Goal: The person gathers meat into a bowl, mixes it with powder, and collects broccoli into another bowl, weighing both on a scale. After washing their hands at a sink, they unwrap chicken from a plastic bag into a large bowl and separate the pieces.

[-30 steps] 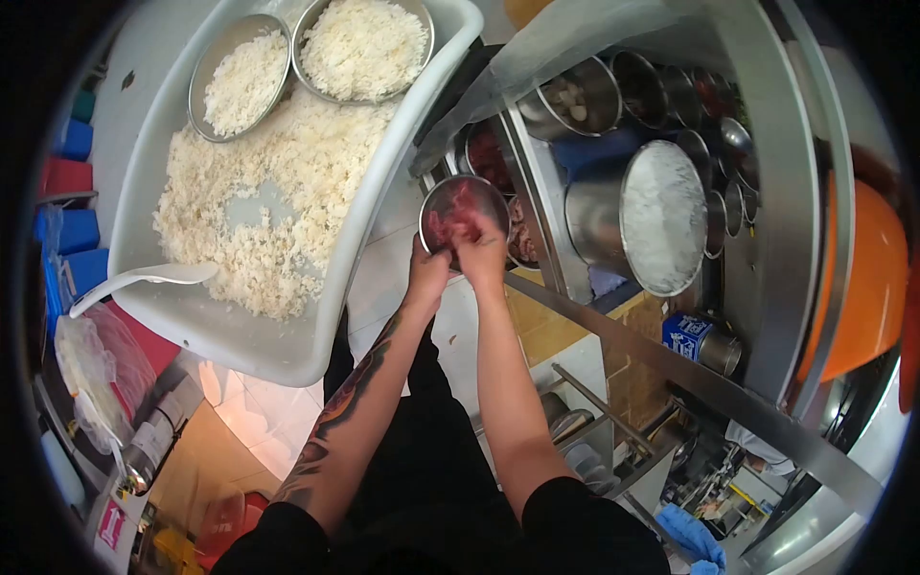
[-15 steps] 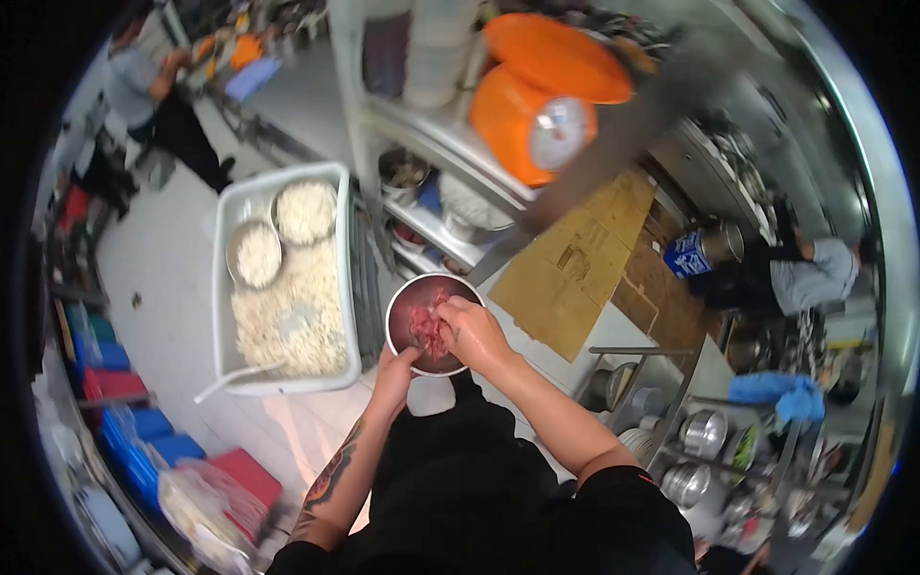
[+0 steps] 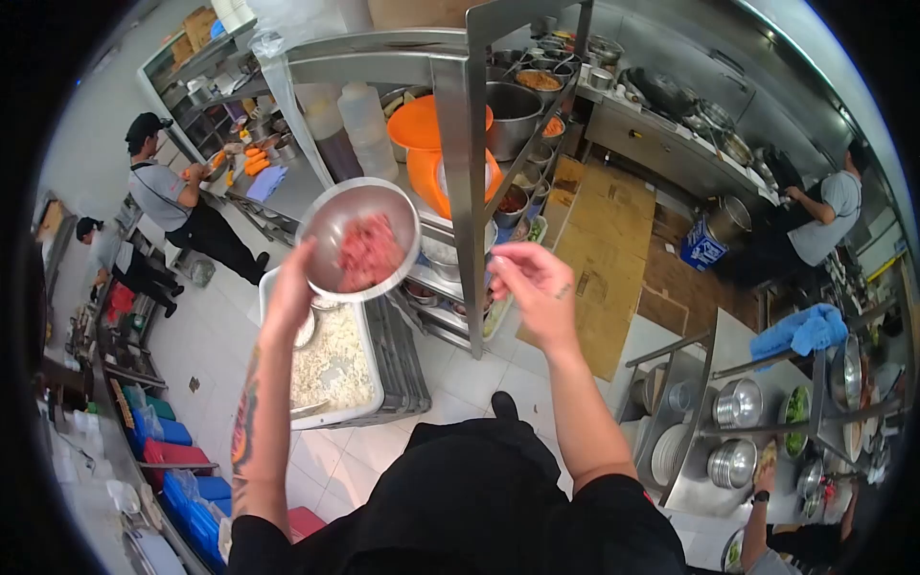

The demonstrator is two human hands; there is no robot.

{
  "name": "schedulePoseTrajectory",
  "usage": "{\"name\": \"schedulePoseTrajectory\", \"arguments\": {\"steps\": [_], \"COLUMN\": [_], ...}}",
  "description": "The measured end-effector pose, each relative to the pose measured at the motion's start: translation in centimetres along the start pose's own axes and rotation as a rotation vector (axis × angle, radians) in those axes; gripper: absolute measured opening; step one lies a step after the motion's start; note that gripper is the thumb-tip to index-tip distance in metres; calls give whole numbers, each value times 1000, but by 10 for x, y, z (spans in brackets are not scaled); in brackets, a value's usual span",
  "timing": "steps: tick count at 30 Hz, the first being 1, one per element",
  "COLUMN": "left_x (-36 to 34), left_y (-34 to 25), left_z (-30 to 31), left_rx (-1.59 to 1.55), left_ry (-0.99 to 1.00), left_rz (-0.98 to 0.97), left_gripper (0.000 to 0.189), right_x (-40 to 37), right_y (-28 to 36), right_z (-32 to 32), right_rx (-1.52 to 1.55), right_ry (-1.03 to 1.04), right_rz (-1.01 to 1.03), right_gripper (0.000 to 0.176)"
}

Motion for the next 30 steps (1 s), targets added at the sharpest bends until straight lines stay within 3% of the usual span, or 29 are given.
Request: {"name": "schedulePoseTrajectory", "arguments": {"steps": [4,6,12,14,17,20,23,30], "left_x": [50,75,120,123,123,128,133,117], "left_y": [-69,-84,-87,-90,-88,-79,-75,-82], "left_z": [-38,-65,-135,-145,-155,-148,-136,-135], "left_rx": [10,73,208,286,412,345,312,407], "left_ry": [11,30,-71,-84,-190,-178,-136,-242], "left_rz": [-163,-196,-302,-366,-288,-311,-276,-334], "left_gripper": [44,43,39,38,32,33,32,33], "right_x": [-3,-6,23,47,84,128,173,235], "right_y": [-62,-82,-90,-88,-87,-66,-37,13], "right_z": [45,60,99,112,133,141,137,107], "right_rx": [-11,-100,-140,-165,-182,-216,-208,-172], "right_ry": [59,213,408,440,434,454,456,451], "right_rz": [-163,-300,-280,-266,-228,-153,22,163], "right_gripper": [19,19,20,20,19,20,21,21]}}
Point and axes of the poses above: each hand's wrist, its own x-axis towards the middle knuckle, its own z-axis out of the back of the hand, y = z × x, the point moved 1 cm from there along x, towards the middle knuckle, and after that the axes turned 15 degrees about -x, right-handed, at the moved point
